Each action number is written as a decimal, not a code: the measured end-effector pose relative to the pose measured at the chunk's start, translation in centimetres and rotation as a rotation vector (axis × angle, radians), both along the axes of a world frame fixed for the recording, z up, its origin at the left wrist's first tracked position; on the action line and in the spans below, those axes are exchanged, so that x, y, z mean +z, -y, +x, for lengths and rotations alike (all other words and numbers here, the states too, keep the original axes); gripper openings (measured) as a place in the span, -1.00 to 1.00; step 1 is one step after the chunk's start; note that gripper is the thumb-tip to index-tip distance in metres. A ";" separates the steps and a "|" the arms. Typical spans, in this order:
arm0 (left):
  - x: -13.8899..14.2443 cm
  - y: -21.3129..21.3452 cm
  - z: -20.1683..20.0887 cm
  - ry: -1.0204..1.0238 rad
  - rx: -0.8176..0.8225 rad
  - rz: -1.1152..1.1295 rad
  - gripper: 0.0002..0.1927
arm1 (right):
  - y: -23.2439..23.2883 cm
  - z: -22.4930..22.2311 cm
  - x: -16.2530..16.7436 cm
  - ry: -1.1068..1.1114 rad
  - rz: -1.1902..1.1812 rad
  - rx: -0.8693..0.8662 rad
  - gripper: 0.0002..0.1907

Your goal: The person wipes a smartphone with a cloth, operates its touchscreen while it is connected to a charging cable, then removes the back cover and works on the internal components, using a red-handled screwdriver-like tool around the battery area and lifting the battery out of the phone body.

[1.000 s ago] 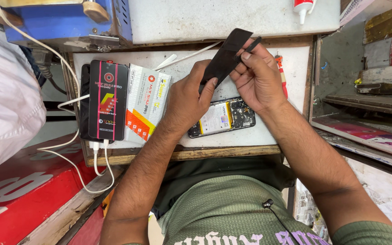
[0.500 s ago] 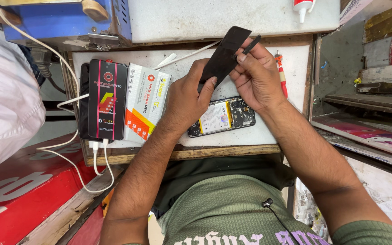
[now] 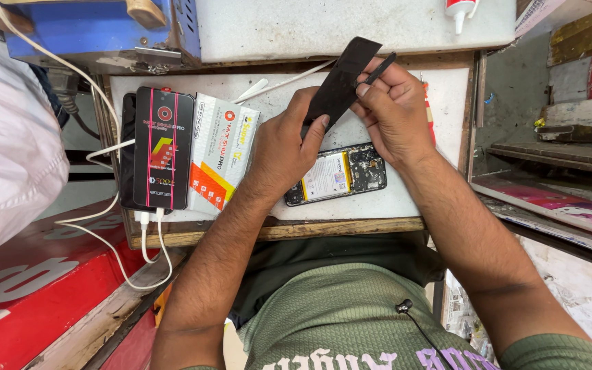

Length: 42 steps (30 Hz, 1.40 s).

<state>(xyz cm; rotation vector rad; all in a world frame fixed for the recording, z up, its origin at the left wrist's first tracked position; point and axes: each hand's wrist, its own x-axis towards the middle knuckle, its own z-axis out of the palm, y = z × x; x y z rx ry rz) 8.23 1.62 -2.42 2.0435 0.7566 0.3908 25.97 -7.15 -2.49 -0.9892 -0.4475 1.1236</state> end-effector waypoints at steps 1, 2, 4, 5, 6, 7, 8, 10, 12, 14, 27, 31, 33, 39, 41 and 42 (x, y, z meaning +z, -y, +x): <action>0.0 0.0 0.0 -0.002 -0.003 -0.001 -0.61 | 0.0 0.1 0.0 0.016 -0.002 0.002 -0.72; 0.0 0.0 0.0 -0.004 -0.006 -0.001 -0.61 | 0.0 0.1 0.0 0.032 -0.003 0.004 -0.75; -0.1 0.0 0.1 -0.021 -0.009 0.004 -0.60 | 0.0 0.2 0.1 0.065 -0.010 0.003 -0.79; -0.1 0.1 0.0 -0.035 -0.009 0.008 -0.60 | 0.1 0.3 0.2 0.082 -0.017 -0.001 -0.79; -0.1 0.0 0.0 -0.049 -0.009 0.013 -0.60 | 0.1 0.3 0.3 0.100 -0.022 -0.005 -0.80; -0.1 0.0 0.1 -0.055 -0.012 0.005 -0.59 | 0.1 0.3 0.4 0.110 -0.032 -0.002 -0.80; -0.1 0.0 0.1 -0.062 -0.016 -0.004 -0.59 | 0.0 0.3 0.5 0.119 -0.043 0.000 -0.80; 0.0 0.0 0.1 -0.055 -0.020 -0.005 -0.59 | 0.0 0.3 0.7 0.128 -0.035 0.007 -0.79; 0.0 0.0 0.1 -0.028 -0.016 0.017 -0.60 | 0.0 0.4 0.7 0.128 0.007 0.022 -0.77; 0.0 0.0 0.0 -0.036 -0.016 -0.001 -0.60 | 0.0 0.4 0.7 0.145 -0.023 0.019 -0.80; 0.0 0.0 0.0 -0.011 -0.013 0.024 -0.60 | 0.4 0.5 0.7 0.280 -0.008 0.034 -0.83; 0.0 0.0 -0.1 -0.023 -0.013 0.022 -0.60 | 0.3 0.5 0.8 0.267 -0.029 0.033 -0.80; 0.0 0.0 -0.1 -0.006 -0.011 0.036 -0.60 | 0.3 0.6 0.7 0.264 -0.038 0.038 -0.79; 0.1 0.1 -0.1 -0.004 -0.010 0.046 -0.61 | 0.5 0.7 0.4 0.301 -0.020 0.023 -0.85; 0.2 0.1 -0.1 -0.014 -0.009 0.042 -0.60 | 0.5 0.8 0.3 0.299 -0.009 0.039 -0.85; 0.3 0.0 -0.1 -0.018 -0.010 0.040 -0.60 | 0.5 0.8 0.4 0.297 -0.004 0.045 -0.85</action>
